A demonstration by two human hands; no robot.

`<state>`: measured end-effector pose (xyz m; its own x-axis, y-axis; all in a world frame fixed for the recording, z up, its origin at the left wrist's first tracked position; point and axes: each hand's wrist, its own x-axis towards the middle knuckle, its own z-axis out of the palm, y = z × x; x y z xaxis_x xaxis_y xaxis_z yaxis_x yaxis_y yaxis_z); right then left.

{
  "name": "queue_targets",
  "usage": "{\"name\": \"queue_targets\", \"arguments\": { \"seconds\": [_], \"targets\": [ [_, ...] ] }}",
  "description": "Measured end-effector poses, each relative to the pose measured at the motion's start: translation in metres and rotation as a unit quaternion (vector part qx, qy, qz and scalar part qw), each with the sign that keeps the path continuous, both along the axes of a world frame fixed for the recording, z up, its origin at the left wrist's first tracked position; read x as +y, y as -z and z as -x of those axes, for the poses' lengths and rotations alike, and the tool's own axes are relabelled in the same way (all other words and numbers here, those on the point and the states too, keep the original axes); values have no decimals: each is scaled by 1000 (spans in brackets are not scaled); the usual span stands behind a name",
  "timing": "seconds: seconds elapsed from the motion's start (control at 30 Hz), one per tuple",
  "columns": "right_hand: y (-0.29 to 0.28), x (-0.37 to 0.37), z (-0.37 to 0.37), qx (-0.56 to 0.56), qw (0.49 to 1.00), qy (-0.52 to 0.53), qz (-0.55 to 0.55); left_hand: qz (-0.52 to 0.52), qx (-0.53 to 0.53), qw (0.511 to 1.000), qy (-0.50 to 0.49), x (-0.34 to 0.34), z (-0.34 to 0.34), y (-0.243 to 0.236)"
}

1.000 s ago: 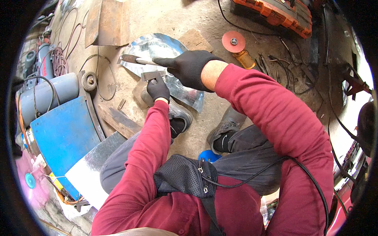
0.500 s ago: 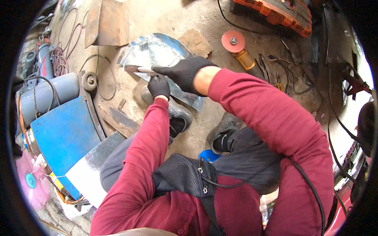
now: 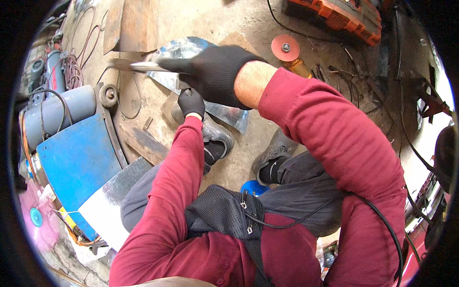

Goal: The person sits on the floor and uses a hammer and a metal block to shape a curved metal sheet. They repeatedly strike the metal sheet, repositioning it to work on different areas.

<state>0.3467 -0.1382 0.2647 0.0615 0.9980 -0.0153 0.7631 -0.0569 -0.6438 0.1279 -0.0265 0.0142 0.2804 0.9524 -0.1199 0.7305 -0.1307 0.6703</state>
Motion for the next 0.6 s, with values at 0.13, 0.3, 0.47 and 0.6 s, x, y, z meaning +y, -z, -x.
{"name": "queue_targets", "arguments": {
  "seconds": [0.13, 0.3, 0.47, 0.6],
  "targets": [
    [17, -11, 13, 63, 982, -11, -179, 26, 60, 998, 16, 7, 2, 14],
    [59, -12, 15, -47, 982, -56, 173, 16, 58, 996, 61, 2, -4, -2],
    [37, -6, 8, 7, 990, 0, 140, 71, -51, 996, 8, 16, 1, 3],
    [31, 0, 1, 17, 988, 14, 150, 59, -71, 996, -14, 17, 4, 7]
  ]
}}
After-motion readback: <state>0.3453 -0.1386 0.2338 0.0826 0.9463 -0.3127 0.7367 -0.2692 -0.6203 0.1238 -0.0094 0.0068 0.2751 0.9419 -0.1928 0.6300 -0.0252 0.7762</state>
